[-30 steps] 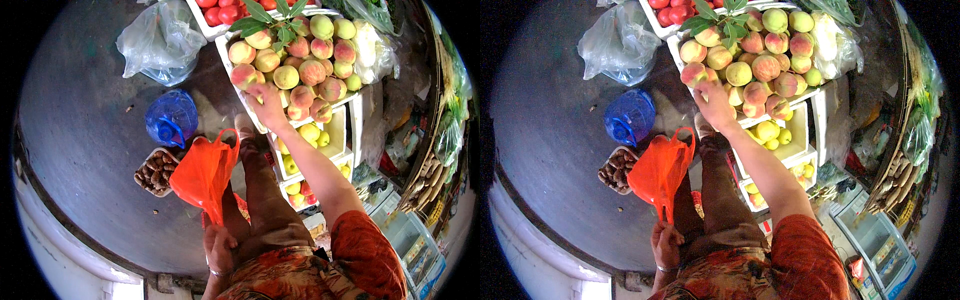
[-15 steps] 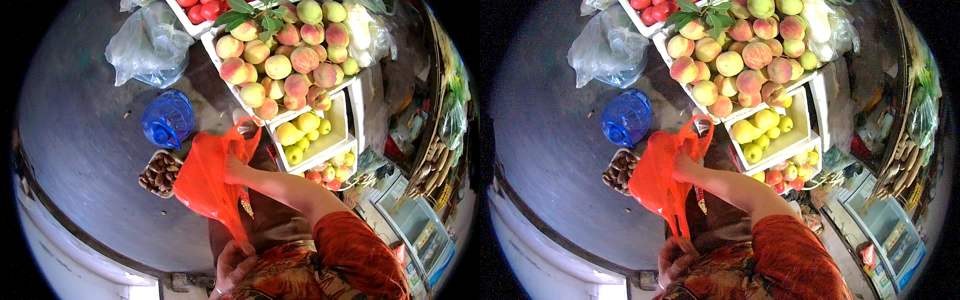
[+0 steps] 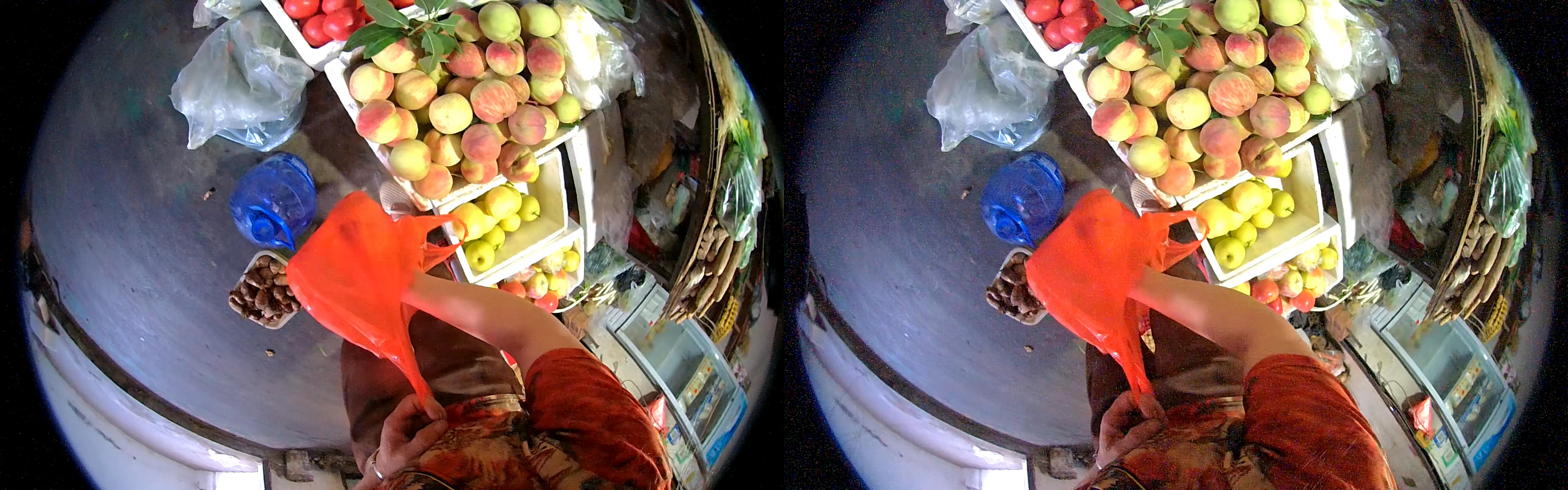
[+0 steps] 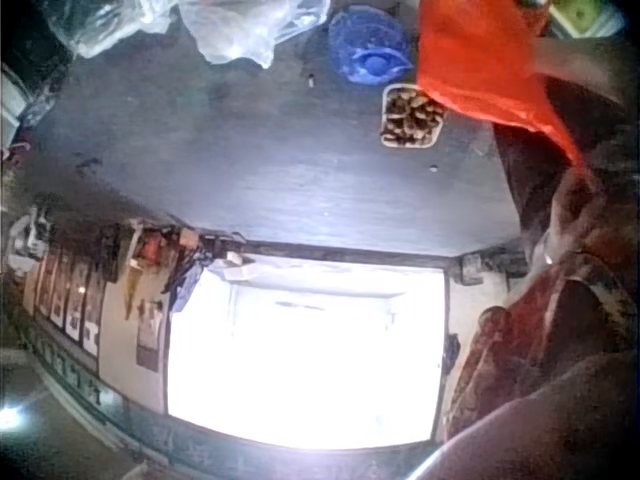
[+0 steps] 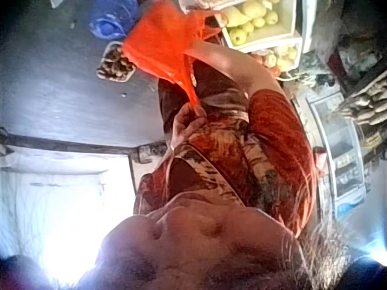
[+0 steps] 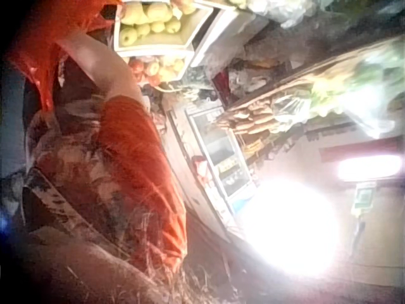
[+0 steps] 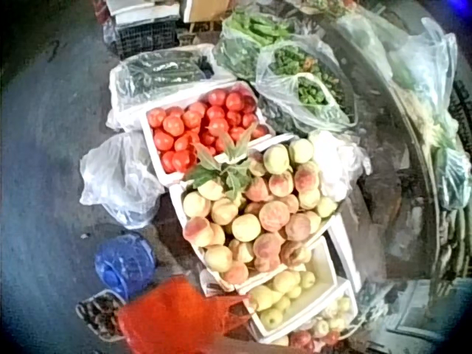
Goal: The person selects peaches from a crate, places them into a red plastic bag, then selects leafy greens from a large bin and packs them into another bag.
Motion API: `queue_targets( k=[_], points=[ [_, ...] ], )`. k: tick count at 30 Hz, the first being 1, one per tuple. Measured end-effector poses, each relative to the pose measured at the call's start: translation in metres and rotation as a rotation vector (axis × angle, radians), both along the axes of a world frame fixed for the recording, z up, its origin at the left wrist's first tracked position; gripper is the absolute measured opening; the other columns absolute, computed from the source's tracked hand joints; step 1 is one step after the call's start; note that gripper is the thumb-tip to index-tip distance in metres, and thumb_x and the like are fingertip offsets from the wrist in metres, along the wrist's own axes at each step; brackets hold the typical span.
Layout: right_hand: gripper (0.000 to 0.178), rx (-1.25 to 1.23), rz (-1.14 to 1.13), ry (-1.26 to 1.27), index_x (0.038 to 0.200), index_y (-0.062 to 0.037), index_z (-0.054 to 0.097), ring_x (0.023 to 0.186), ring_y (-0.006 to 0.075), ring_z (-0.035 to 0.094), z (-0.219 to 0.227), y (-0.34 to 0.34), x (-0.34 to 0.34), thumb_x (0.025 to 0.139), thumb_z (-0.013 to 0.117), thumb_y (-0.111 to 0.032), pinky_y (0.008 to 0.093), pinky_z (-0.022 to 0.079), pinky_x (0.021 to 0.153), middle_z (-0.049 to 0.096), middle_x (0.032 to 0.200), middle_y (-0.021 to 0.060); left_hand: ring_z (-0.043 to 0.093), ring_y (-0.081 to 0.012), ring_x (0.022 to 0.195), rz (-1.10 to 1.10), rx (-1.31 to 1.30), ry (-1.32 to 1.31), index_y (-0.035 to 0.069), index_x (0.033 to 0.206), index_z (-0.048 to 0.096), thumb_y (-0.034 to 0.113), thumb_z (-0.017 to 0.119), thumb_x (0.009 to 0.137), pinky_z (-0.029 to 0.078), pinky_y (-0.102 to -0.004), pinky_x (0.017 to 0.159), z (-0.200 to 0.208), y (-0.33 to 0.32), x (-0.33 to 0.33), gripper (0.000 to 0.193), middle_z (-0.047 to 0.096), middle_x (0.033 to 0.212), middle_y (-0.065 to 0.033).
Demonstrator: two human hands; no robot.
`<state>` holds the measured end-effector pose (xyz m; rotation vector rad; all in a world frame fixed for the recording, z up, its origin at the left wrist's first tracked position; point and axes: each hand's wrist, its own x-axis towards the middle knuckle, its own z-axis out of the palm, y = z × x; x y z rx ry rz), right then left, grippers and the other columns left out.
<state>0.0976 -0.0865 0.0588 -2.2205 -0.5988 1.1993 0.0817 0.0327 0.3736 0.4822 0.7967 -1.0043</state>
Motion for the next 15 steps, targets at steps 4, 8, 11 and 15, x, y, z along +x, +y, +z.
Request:
queue_targets(
  k=[4,8,11,15],
  points=[
    [0.039,0.006,-0.012,0.047,0.106,-0.0074,0.060,0.101,0.0273,0.059,0.008,-0.012,0.006,0.071,0.064,-0.024,0.0398,0.047,0.085,0.063,0.103,0.0145,0.049,-0.0077,0.089,-0.002,-0.006,-0.070,0.005,0.099,0.048,-0.009,0.057,0.086,0.040,-0.0199,0.078,-0.002,-0.003,0.008,0.020,0.050,0.096,-0.0017],
    [0.041,0.016,-0.032,0.074,0.108,-0.0072,0.058,0.102,0.0272,0.059,0.016,-0.026,0.009,0.071,0.065,-0.024,0.0391,0.046,0.086,0.063,0.104,0.0143,0.049,-0.0077,0.088,-0.090,-0.040,-0.196,0.006,0.100,0.048,-0.009,0.056,0.086,0.040,-0.0186,0.077,-0.005,-0.006,0.009,0.022,0.049,0.096,-0.0019],
    [0.043,0.027,-0.036,0.087,0.109,-0.0071,0.058,0.102,0.0271,0.058,0.018,-0.029,0.009,0.071,0.066,-0.025,0.0387,0.046,0.086,0.062,0.105,0.0142,0.054,-0.0161,0.080,-0.089,0.040,-0.151,0.005,0.096,0.048,0.001,0.063,0.083,0.044,-0.0282,0.071,0.003,-0.012,0.013,0.020,0.054,0.094,-0.0089],
    [0.045,0.007,-0.023,0.069,0.110,-0.0069,0.057,0.103,0.0270,0.057,0.009,-0.032,0.020,0.071,0.067,-0.025,0.0381,0.046,0.087,0.061,0.107,0.0141,0.053,-0.0178,0.079,0.080,-0.125,-0.053,0.004,0.098,0.047,-0.001,0.061,0.083,0.043,-0.0286,0.071,0.004,-0.015,0.017,0.021,0.053,0.091,-0.0104]
  ],
)
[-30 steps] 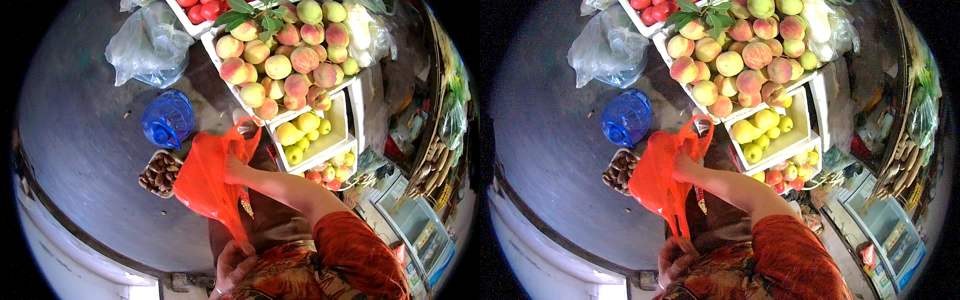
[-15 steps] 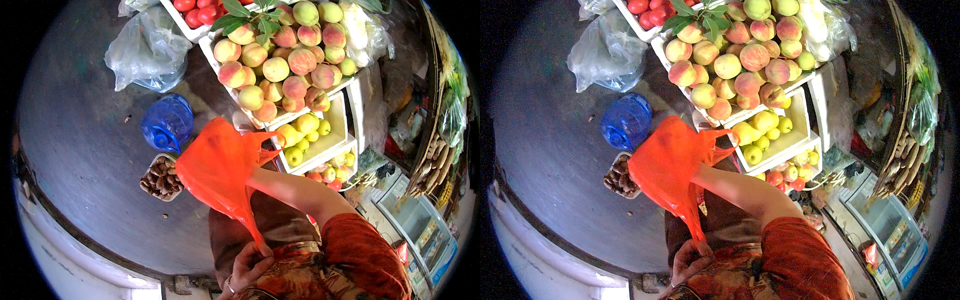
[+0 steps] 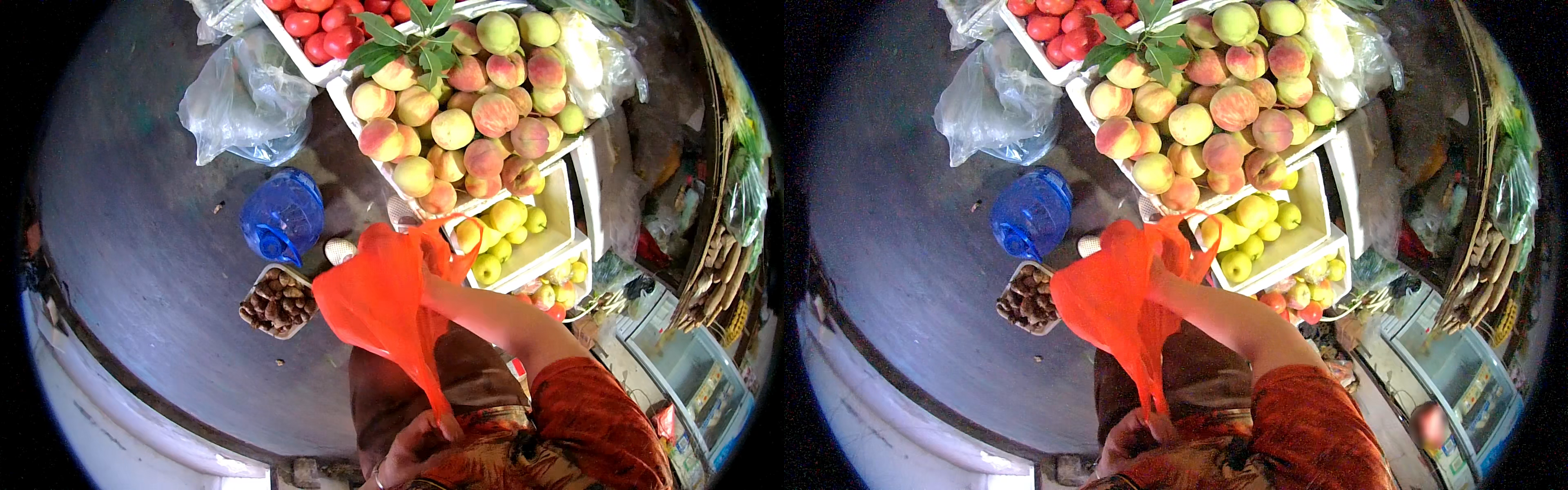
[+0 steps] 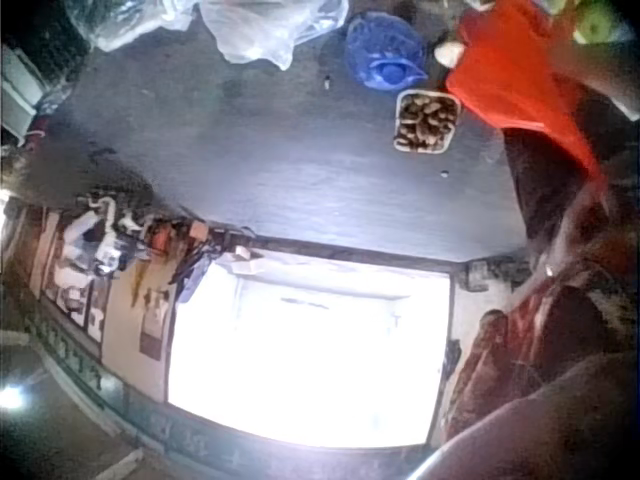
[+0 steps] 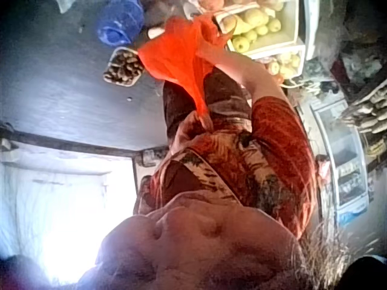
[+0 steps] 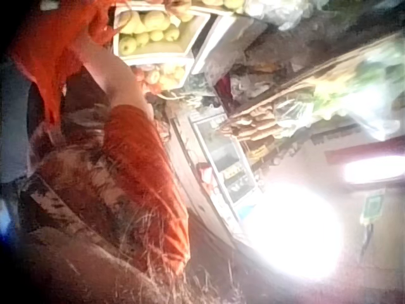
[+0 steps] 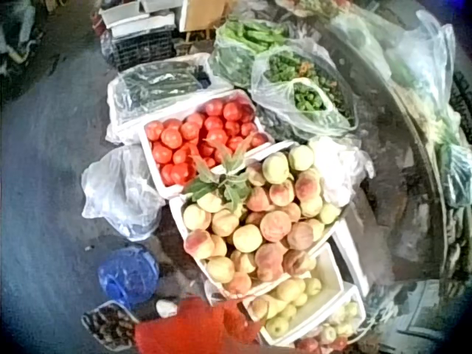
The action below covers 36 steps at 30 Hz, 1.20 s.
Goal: The person selects peaches from a crate, places them into a red plastic bag, then selects leafy greens from a large bin and packs them into another bag.
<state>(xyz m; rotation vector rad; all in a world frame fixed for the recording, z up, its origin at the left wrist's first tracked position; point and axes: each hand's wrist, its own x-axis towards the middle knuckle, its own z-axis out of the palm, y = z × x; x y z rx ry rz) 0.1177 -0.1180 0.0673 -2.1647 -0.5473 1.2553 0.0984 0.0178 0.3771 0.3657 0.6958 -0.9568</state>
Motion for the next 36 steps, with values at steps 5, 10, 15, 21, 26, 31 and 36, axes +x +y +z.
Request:
queue_targets(
  k=[5,10,15,21,26,31,36],
  points=[
    [0.048,-0.022,0.052,0.014,0.112,-0.0068,0.055,0.105,0.0269,0.057,-0.014,0.007,0.013,0.070,0.069,-0.026,0.0373,0.046,0.088,0.061,0.108,0.0139,0.053,-0.0189,0.076,-0.043,0.001,-0.092,0.004,0.098,0.048,0.000,0.062,0.082,0.043,-0.0293,0.069,-0.002,-0.006,0.002,0.021,0.053,0.089,-0.0114],
    [0.051,-0.003,0.075,0.160,0.114,-0.0066,0.054,0.106,0.0268,0.056,-0.008,-0.011,0.038,0.070,0.070,-0.027,0.0365,0.045,0.089,0.060,0.110,0.0137,0.053,-0.0199,0.074,-0.049,0.066,-0.244,0.003,0.098,0.048,0.001,0.062,0.082,0.043,-0.0300,0.066,-0.004,-0.011,0.008,0.022,0.054,0.086,-0.0124],
    [0.055,0.104,0.100,0.401,0.116,-0.0064,0.052,0.107,0.0266,0.055,0.037,-0.030,0.084,0.069,0.072,-0.027,0.0358,0.045,0.089,0.059,0.111,0.0136,0.051,-0.0180,0.076,0.024,0.178,-0.363,0.004,0.100,0.047,-0.004,0.059,0.081,0.042,-0.0281,0.069,-0.012,-0.011,0.019,0.024,0.052,0.087,-0.0112],
    [0.059,0.206,-0.037,0.596,0.118,-0.0062,0.051,0.109,0.0265,0.054,0.112,-0.087,0.135,0.069,0.073,-0.028,0.0348,0.045,0.090,0.058,0.113,0.0134,0.048,-0.0160,0.063,0.219,0.358,0.021,0.005,0.100,0.046,0.000,0.050,0.084,0.040,-0.0287,0.059,-0.026,-0.020,0.034,0.017,0.054,0.084,-0.0112],
    [0.070,0.172,-0.574,-0.099,0.117,-0.0058,0.046,0.106,0.0278,0.053,0.107,-0.131,0.178,0.057,0.078,-0.023,0.0374,0.043,0.091,0.053,0.111,0.0138,0.047,-0.0142,0.061,0.096,0.396,0.115,0.006,0.099,0.048,-0.001,0.052,0.085,0.040,-0.0271,0.055,-0.032,-0.023,0.019,0.016,0.054,0.083,-0.0084],
    [0.056,0.037,-0.835,-0.511,0.122,-0.0095,0.047,0.106,0.0246,0.053,0.079,-0.164,0.226,0.071,0.067,0.000,0.0339,0.045,0.088,0.052,0.112,0.0113,0.047,-0.0139,0.058,0.087,0.382,0.109,0.007,0.099,0.048,-0.002,0.052,0.085,0.039,-0.0257,0.053,-0.036,-0.034,0.017,0.017,0.054,0.083,-0.0071],
    [0.035,0.014,-0.641,-0.241,0.112,-0.0098,0.056,0.094,0.0228,0.058,0.095,-0.130,0.187,0.078,0.061,-0.004,0.0344,0.048,0.081,0.059,0.099,0.0109,0.048,-0.0141,0.059,0.141,0.508,0.092,0.006,0.101,0.047,-0.002,0.052,0.084,0.040,-0.0264,0.055,-0.032,-0.037,0.028,0.019,0.054,0.085,-0.0082]
  ],
)
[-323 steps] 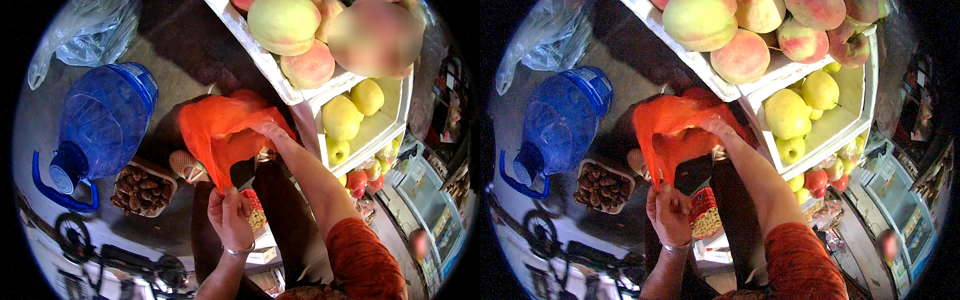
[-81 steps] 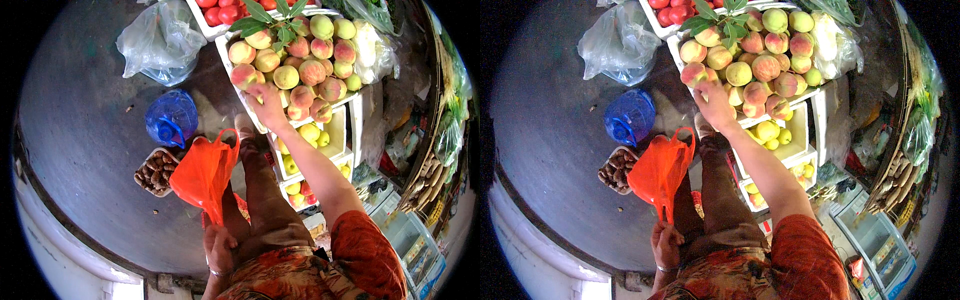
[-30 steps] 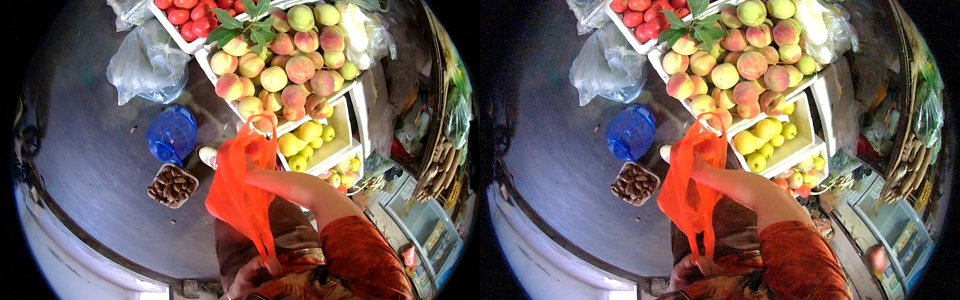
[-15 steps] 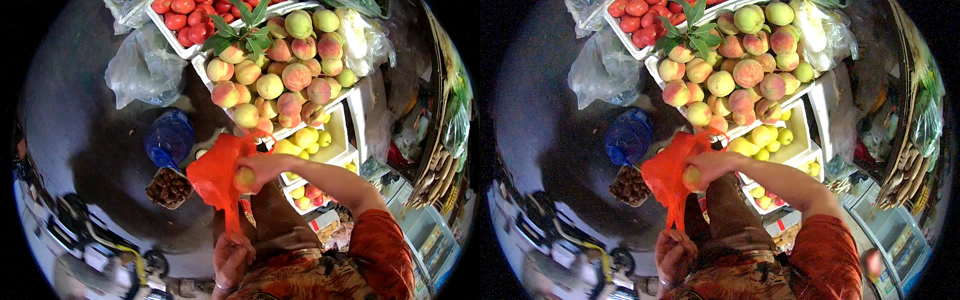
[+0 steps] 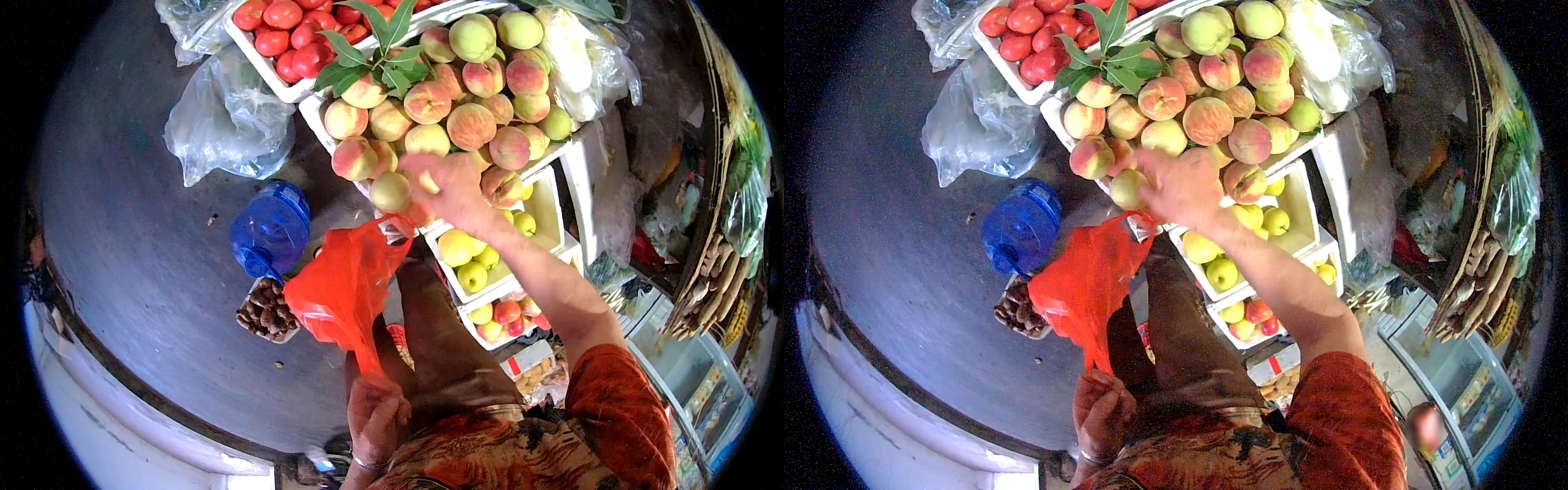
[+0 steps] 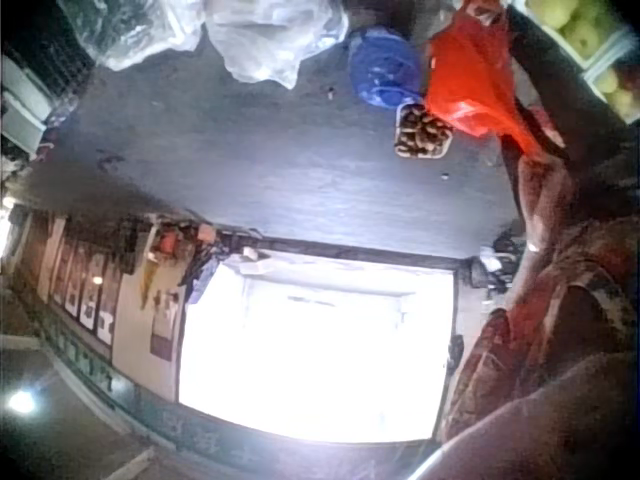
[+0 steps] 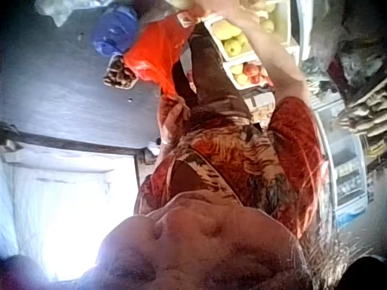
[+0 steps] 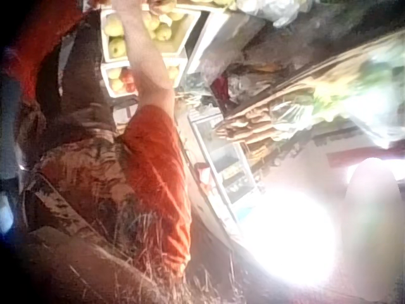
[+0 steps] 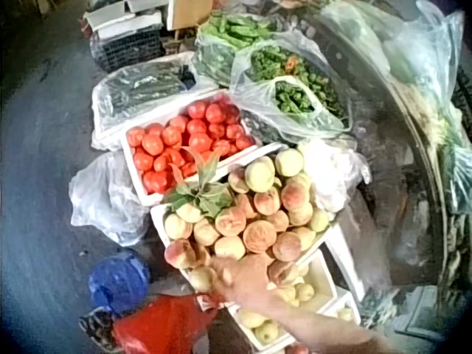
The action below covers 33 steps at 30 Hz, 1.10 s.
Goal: The person selects peaches from a crate, places them into a red plastic bag, then selects leafy greens from a large bin and packs them into another bag.
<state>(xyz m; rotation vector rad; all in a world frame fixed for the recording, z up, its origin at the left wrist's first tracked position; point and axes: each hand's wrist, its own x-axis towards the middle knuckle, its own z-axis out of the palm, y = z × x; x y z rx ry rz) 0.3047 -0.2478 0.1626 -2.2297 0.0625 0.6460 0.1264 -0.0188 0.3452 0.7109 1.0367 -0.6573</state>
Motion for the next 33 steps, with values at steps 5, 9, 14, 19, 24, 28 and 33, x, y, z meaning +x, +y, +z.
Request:
queue_targets(
  k=[5,9,14,19,24,28,33],
  points=[
    [0.022,0.424,0.642,0.448,0.096,-0.0014,0.063,0.090,0.0304,0.062,-0.013,0.034,-0.082,0.079,0.055,-0.014,0.0384,0.048,0.076,0.064,0.092,0.0155,0.051,-0.0160,0.063,-0.122,-0.109,0.021,0.005,0.107,0.045,0.006,0.056,0.080,0.041,-0.0275,0.058,0.009,-0.001,-0.005,0.029,0.055,0.084,-0.0110],
    [0.022,0.213,0.601,0.233,0.089,-0.0040,0.064,0.084,0.0315,0.063,-0.058,0.072,-0.152,0.076,0.058,-0.020,0.0427,0.048,0.073,0.065,0.086,0.0164,0.053,-0.0173,0.081,-0.078,-0.381,0.003,0.004,0.110,0.045,-0.001,0.054,0.082,0.042,-0.0284,0.073,0.026,-0.001,-0.007,0.030,0.055,0.093,-0.0119],
    [0.026,-0.045,0.432,0.087,0.097,-0.0067,0.064,0.090,0.0257,0.062,-0.078,0.079,-0.179,0.078,0.060,-0.024,0.0405,0.048,0.076,0.065,0.092,0.0135,0.050,-0.0160,0.096,-0.269,-0.618,-0.176,0.002,0.110,0.047,-0.004,0.057,0.086,0.040,-0.0288,0.087,0.041,0.008,-0.018,0.026,0.051,0.104,-0.0097],
    [0.028,-0.144,0.531,0.220,0.101,-0.0068,0.062,0.093,0.0244,0.060,-0.096,0.084,-0.185,0.079,0.060,-0.025,0.0392,0.046,0.080,0.063,0.096,0.0124,0.050,-0.0161,0.095,-0.295,-0.680,-0.031,0.002,0.107,0.049,-0.005,0.058,0.086,0.040,-0.0287,0.085,0.043,0.019,-0.018,0.024,0.051,0.103,-0.0092],
    [0.031,-0.150,0.559,0.292,0.105,-0.0069,0.060,0.097,0.0230,0.058,-0.104,0.087,-0.181,0.080,0.061,-0.025,0.0379,0.045,0.083,0.062,0.100,0.0114,0.054,-0.0187,0.085,-0.153,-0.541,0.005,0.003,0.102,0.052,0.001,0.057,0.085,0.043,-0.0306,0.076,0.056,0.023,0.003,0.017,0.055,0.093,-0.0100],
    [0.033,-0.145,0.562,0.350,0.108,-0.0070,0.059,0.100,0.0219,0.056,-0.106,0.079,-0.180,0.080,0.061,-0.026,0.0368,0.044,0.085,0.060,0.104,0.0105,0.055,-0.0211,0.083,-0.254,-0.452,-0.056,0.004,0.098,0.056,0.010,0.059,0.085,0.044,-0.0319,0.073,0.061,0.035,-0.005,0.014,0.057,0.089,-0.0096],
    [0.036,-0.139,0.558,0.429,0.111,-0.0071,0.057,0.103,0.0205,0.054,-0.105,0.059,-0.178,0.081,0.061,-0.026,0.0356,0.042,0.088,0.059,0.108,0.0094,0.057,-0.0241,0.080,-0.303,-0.308,-0.150,0.006,0.092,0.060,0.022,0.060,0.085,0.046,-0.0335,0.069,0.057,0.044,-0.013,0.017,0.059,0.084,-0.0090]
  ],
)
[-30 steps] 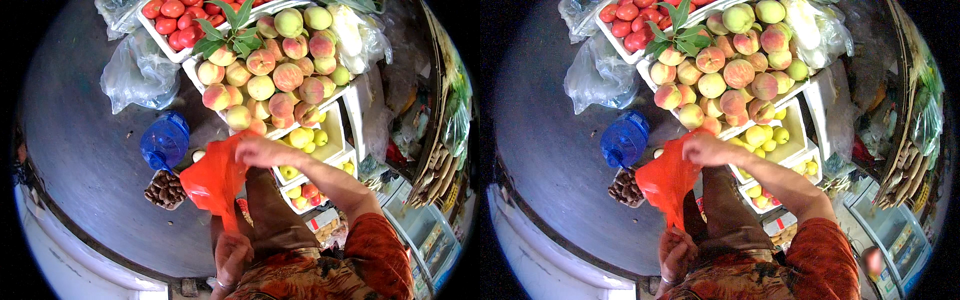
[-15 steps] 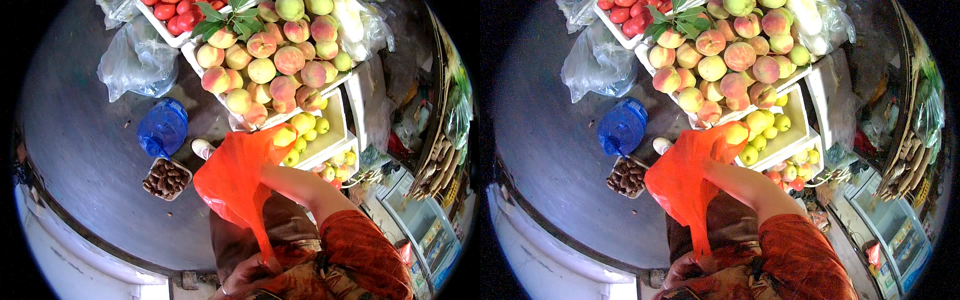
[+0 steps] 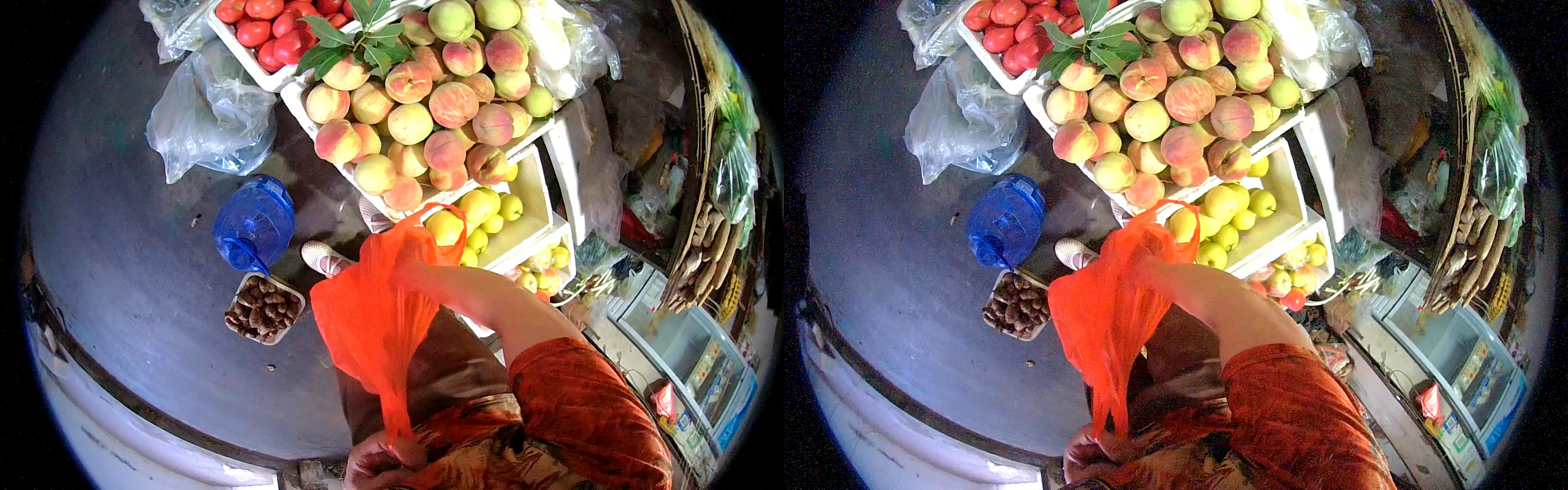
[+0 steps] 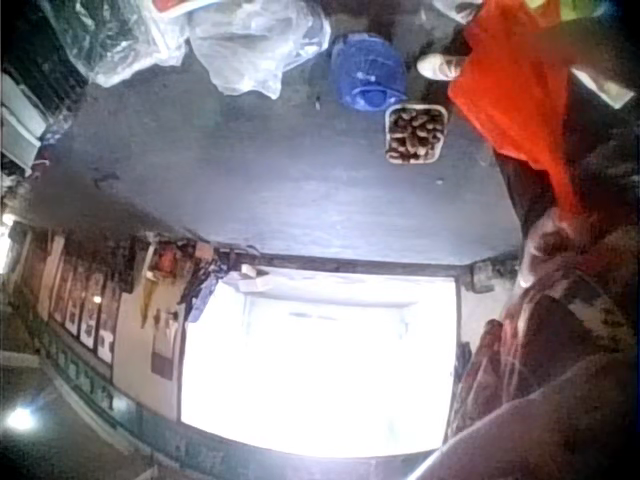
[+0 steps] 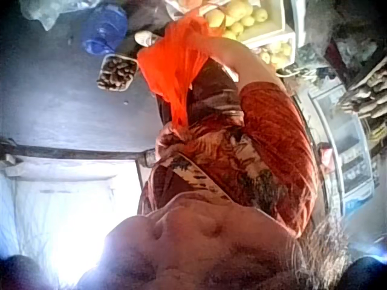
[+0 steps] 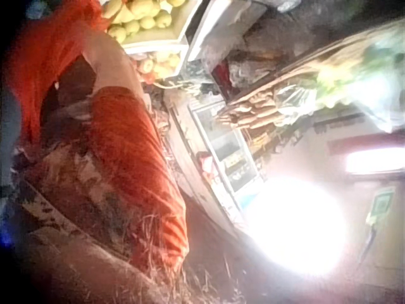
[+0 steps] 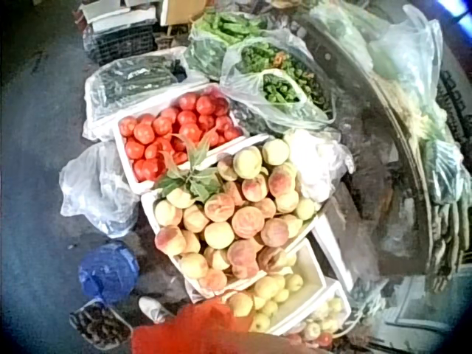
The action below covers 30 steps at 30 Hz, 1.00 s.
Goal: The person selects peaches from a crate, places them into a red plastic bag, then selects leafy greens from a large bin and packs them into another bag.
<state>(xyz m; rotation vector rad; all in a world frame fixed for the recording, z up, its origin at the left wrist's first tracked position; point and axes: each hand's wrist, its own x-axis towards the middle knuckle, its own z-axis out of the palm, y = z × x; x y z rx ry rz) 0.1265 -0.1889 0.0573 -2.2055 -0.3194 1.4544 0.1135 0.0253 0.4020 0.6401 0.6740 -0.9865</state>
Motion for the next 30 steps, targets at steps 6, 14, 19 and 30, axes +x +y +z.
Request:
queue_targets(
  k=[6,14,19,30],
  points=[
    [0.040,0.051,0.029,0.143,0.116,-0.0072,0.055,0.107,0.0189,0.051,0.010,-0.004,0.006,0.082,0.062,-0.027,0.0340,0.041,0.092,0.057,0.113,0.0082,0.048,-0.0134,0.055,0.190,0.212,-0.015,0.003,0.101,0.051,0.003,0.051,0.087,0.037,-0.0256,0.049,-0.055,-0.014,-0.004,0.014,0.054,0.068,-0.0078],
    [0.045,0.413,-0.306,0.756,0.122,-0.0074,0.053,0.113,0.0167,0.048,0.063,-0.007,0.052,0.083,0.062,-0.028,0.0319,0.038,0.097,0.054,0.119,0.0065,0.042,-0.0064,0.044,0.067,0.656,0.053,0.003,0.126,0.047,0.014,0.050,0.092,0.031,-0.0196,0.041,-0.133,-0.012,0.009,0.035,0.054,0.058,-0.0024],
    [0.053,0.659,-0.857,1.221,0.129,-0.0032,0.048,0.122,0.0161,0.041,0.110,-0.029,0.075,0.085,0.062,-0.029,0.0333,0.032,0.104,0.048,0.129,0.0085,0.043,-0.0070,0.037,-0.095,0.733,0.083,0.005,0.121,0.053,0.026,0.050,0.096,0.030,-0.0188,0.036,-0.181,0.006,-0.006,0.033,0.060,0.059,-0.0074],
    [0.051,0.732,-1.473,0.627,0.126,-0.0046,0.045,0.107,0.0227,0.057,0.132,-0.109,0.188,0.088,0.060,-0.033,0.0385,0.049,0.089,0.058,0.117,0.0110,0.046,-0.0083,0.039,-0.149,0.704,0.170,0.004,0.122,0.055,0.025,0.053,0.094,0.034,-0.0210,0.037,-0.189,0.011,-0.044,0.035,0.062,0.062,-0.0074]
  ],
)
